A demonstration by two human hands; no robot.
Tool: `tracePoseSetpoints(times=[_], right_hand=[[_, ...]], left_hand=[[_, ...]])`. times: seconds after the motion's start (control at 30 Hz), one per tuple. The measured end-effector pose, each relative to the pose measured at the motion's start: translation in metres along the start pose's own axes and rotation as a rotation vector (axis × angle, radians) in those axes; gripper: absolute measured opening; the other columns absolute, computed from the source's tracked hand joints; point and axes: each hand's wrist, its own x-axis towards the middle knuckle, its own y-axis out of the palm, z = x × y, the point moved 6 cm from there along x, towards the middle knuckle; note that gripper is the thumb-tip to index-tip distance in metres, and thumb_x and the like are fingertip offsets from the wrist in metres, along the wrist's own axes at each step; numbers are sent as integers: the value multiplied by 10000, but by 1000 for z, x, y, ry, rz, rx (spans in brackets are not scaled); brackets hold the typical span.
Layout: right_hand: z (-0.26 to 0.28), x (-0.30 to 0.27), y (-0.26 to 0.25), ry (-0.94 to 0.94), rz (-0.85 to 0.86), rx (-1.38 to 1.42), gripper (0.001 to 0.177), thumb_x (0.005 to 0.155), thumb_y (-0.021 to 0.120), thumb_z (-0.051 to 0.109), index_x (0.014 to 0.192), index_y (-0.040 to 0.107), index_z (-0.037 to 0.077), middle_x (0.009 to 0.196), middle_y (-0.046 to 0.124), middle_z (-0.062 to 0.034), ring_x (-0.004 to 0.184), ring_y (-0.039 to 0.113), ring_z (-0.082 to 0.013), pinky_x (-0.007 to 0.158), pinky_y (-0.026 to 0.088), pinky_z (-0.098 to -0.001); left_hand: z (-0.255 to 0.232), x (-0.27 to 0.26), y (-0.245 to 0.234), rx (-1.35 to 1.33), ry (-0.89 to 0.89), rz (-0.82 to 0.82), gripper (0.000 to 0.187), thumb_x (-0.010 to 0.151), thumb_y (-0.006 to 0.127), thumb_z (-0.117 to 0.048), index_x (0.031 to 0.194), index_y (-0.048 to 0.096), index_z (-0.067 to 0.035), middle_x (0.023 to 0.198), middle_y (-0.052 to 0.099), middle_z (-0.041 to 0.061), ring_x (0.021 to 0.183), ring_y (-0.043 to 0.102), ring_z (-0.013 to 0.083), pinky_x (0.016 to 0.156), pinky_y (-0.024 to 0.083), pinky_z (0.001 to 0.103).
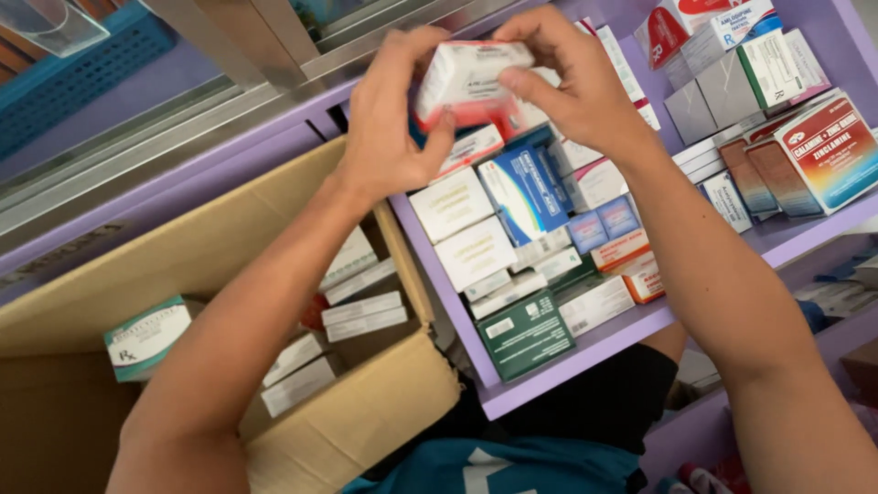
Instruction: The person transfers various medicine boxes from a cardboard box into a purple drawer. They pick up boxes, inspect them, and place them into the drawer, occasionally opening a box to check the contents before arranging it.
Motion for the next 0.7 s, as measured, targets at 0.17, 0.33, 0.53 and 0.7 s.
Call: tracePoseSetpoints(times=[0.17, 0.33, 0.53, 0.7], right_hand=[[16, 3, 4, -11, -43, -111, 247, 1097, 668, 69, 1317, 582, 0, 1257, 638, -85, 1124, 648, -141, 997, 547, -298], [34, 2, 17, -276, -78, -397, 190, 1058, 727, 10, 1199, 600, 7, 1193, 638, -136, 1105, 663, -297, 970, 528, -357], [14, 8, 35, -78, 49, -372, 180, 978, 717, 31, 1123, 612, 9, 1053, 656, -139, 979, 648, -292, 857, 521, -355], [-17, 3, 15, 143, 97, -143, 177, 1023, 672, 103, 1162, 612, 11, 1032, 691, -114, 949, 675, -196, 849, 544, -303]], left_hand=[[-16, 8, -2, 126, 69, 8, 431, 932, 707, -83, 1302, 514, 23, 1168, 607, 196, 1097, 648, 382, 950, 550, 416], [-10, 8, -1, 179, 24, -10, 256, 973, 746, -94, 1157, 598, 2, 1097, 600, 154, 943, 653, 332, 797, 549, 386], [1, 6, 12, 197, -79, 137, 197, 908, 722, -107, 1076, 636, -51, 980, 620, 114, 887, 682, 292, 785, 566, 403], [-7, 3, 23, 422, 113, 181, 416, 895, 751, -329, 1176, 597, -66, 1037, 647, 175, 929, 669, 403, 764, 538, 476]])
